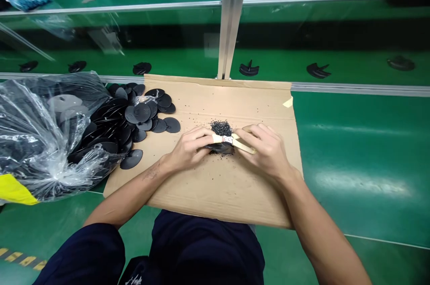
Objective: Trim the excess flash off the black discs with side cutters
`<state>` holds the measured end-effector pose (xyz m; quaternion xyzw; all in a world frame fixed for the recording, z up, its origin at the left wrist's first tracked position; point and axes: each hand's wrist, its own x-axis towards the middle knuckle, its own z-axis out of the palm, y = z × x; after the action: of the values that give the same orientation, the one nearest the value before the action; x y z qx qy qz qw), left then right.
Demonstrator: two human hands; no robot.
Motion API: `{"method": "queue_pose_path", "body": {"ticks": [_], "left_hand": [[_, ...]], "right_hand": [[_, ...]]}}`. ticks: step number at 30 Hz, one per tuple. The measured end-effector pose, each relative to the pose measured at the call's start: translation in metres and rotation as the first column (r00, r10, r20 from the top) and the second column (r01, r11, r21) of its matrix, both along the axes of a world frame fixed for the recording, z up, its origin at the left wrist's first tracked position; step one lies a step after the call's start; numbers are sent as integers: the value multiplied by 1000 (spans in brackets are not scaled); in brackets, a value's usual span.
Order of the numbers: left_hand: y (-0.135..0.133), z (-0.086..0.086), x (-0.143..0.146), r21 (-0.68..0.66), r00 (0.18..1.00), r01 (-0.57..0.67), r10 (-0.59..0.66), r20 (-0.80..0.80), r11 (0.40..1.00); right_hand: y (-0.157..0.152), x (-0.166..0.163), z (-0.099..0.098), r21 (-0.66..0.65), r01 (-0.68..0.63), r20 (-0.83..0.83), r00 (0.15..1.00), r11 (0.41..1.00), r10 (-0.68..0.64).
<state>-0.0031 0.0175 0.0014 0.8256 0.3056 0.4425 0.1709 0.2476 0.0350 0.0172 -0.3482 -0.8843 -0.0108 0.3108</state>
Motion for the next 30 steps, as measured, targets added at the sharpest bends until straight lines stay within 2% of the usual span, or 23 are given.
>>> {"method": "queue_pose_path", "body": {"ticks": [2, 5, 9, 12, 14, 16, 17, 19, 20, 24, 30], "left_hand": [[1, 0, -2, -36, 999, -40, 40, -19, 999], [3, -1, -4, -215, 987, -130, 146, 61, 968], [17, -9, -8, -467, 929, -176, 303, 212, 866], [47, -7, -19, -609, 878, -159, 393, 273, 777], [78, 5, -31, -594, 874, -197, 415, 255, 780], [115, 21, -46, -456, 905, -284, 393, 162, 843], [134, 28, -52, -378, 919, -336, 388, 66, 862], [168, 38, -61, -267, 886, -462, 431, -171, 845], [183, 40, -63, -254, 873, -483, 439, -214, 838], [221, 31, -60, -276, 835, -529, 435, -337, 803], [240, 12, -55, -299, 712, -686, 528, -463, 663]], "right_hand": [[1, 0, -1, -30, 19, -13, 1000, 999, -19], [3, 1, -2, -90, 73, -37, 996, 993, -77], [10, 8, -7, -152, 193, -25, 980, 969, -199], [17, 16, -12, -181, 281, 40, 960, 943, -278], [20, 21, -14, -195, 326, 91, 945, 925, -314], [23, 24, -16, -208, 357, 136, 933, 911, -334], [23, 25, -17, -214, 368, 154, 928, 905, -340], [23, 25, -17, -227, 383, 183, 920, 895, -347], [23, 25, -17, -232, 388, 193, 917, 892, -348], [21, 26, -16, -232, 408, 203, 908, 883, -367], [19, 26, -18, -227, 409, 201, 908, 884, -368]]}}
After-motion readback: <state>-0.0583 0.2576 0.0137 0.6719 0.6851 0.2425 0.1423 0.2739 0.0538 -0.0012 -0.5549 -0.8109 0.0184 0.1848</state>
